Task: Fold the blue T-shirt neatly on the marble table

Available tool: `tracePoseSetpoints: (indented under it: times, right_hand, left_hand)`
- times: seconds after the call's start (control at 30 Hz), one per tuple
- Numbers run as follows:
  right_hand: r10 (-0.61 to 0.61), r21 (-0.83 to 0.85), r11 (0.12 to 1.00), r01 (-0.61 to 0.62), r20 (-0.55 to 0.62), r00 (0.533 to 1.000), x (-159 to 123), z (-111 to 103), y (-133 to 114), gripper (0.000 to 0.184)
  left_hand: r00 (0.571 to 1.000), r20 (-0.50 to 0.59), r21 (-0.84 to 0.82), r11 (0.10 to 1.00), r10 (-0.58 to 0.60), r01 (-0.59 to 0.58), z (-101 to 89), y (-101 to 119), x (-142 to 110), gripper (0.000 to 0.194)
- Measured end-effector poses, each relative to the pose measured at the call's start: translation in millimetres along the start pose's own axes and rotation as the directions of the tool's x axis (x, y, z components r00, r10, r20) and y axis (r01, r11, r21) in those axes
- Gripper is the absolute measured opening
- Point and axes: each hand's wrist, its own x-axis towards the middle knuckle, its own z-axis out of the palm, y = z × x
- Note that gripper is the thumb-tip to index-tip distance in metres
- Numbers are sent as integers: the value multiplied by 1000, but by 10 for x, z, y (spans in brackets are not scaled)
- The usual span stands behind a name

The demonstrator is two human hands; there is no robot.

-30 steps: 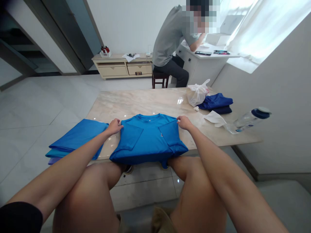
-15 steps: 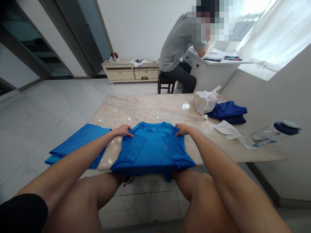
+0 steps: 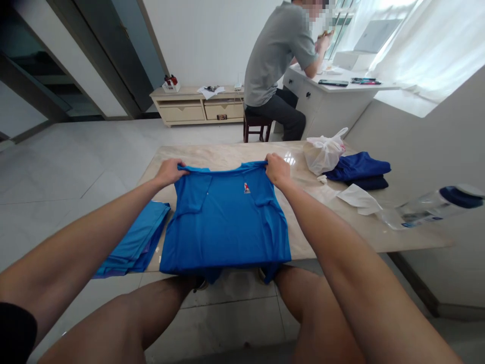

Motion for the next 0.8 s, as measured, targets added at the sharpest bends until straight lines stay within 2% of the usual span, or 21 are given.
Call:
tracePoseSetpoints:
  times: [0.07, 0.13, 0.2, 0.27, 0.33, 0.4, 0.47, 0.53, 0.6, 0.67, 0.7, 0.73, 0.8]
  right_hand:
    - [28, 28, 999, -26, -83, 996, 256, -6, -44, 22]
    - [29, 59, 998, -19, -165, 986, 465, -15, -82, 23]
    - [26, 85, 996, -6, -234, 972, 581, -33, -110, 27]
    - [9, 87, 996, 16, -286, 958, 580, -55, -114, 29]
    - [-30, 80, 995, 58, -320, 947, 464, -73, -76, 28]
    - [-75, 82, 991, 109, -341, 937, 259, -91, 13, 25]
    - [-115, 88, 984, 154, -350, 930, -16, -127, 140, 22]
    - [-166, 85, 975, 205, -336, 927, -354, -198, 285, 19]
    - [-264, 67, 955, 290, -261, 928, -742, -298, 422, 18]
    - [-416, 59, 905, 422, -91, 905, -1148, -394, 529, 16]
    - [-496, 70, 867, 493, 31, 868, -1342, -430, 566, 14]
    - [-562, 94, 827, 554, 163, 811, -1519, -454, 591, 13]
    - [-623, 157, 767, 622, 419, 661, -1800, -463, 605, 12]
  left_hand:
    - [993, -121, -60, 998, 13, -20, -75, 31, 258, 24]
    - [968, -251, -127, 990, 21, -55, -122, 66, 448, 20]
    - [934, -358, -175, 981, 18, -86, -139, 95, 540, 16]
    - [899, -437, -193, 973, 27, -123, -132, 108, 515, 17]
    - [875, -480, -193, 964, 68, -181, -115, 101, 366, 22]
    - [853, -505, -181, 949, 134, -256, -108, 73, 100, 24]
    - [827, -529, -161, 934, 192, -320, -124, 28, -268, 21]
    - [819, -524, -140, 925, 234, -354, -161, -33, -712, 19]
    - [852, -441, -140, 916, 283, -377, -209, -112, -1184, 18]
    - [894, -263, -167, 895, 364, -414, -255, -212, -1618, 17]
    - [901, -138, -184, 883, 411, -431, -276, -266, -1802, 17]
    - [894, 7, -199, 877, 449, -438, -296, -320, -1956, 16]
    - [828, 308, -193, 883, 469, -429, -338, -409, -2171, 12]
